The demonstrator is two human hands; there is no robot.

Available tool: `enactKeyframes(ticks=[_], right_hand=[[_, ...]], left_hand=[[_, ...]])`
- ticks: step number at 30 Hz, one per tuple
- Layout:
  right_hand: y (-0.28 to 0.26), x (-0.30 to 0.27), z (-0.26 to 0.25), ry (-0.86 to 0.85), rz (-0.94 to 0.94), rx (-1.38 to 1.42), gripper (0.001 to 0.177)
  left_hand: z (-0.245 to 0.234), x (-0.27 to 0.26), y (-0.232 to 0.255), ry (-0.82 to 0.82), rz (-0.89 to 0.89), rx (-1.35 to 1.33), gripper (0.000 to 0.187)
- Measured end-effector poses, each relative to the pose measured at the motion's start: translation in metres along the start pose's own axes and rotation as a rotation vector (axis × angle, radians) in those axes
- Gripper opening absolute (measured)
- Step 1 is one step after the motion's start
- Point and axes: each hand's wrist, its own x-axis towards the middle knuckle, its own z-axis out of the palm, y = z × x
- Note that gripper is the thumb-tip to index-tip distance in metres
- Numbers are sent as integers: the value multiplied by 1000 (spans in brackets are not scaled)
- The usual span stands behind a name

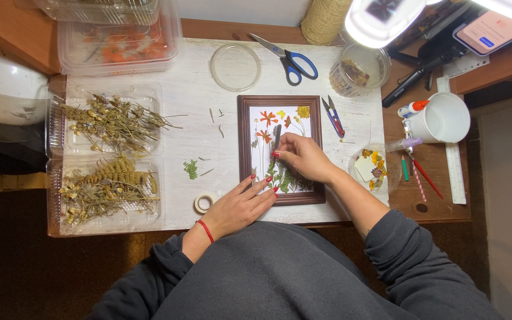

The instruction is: The person is seen arranging dried flowers in a photo frame.

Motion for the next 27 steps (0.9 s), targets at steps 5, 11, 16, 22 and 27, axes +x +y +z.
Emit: enactKeyframes(ticks=[5,11,16,22,27], right_hand=[[2,1,-1,2,-20,-31,13],[12,3,-7,46,5,-22,15],[24,0,-10,132,-49,116,14],[18,-10,2,161,28,42,13],[21,-8,5,147,38,44,14]], left_hand=[[-2,1,0,-6,4,12,41],[-4,1,-1,0,13,10,41],[-2,1,-2,8,13,-6,41],[-2,1,-2,14,20,6,42],[1,-1,-3,18,15,-5,41]])
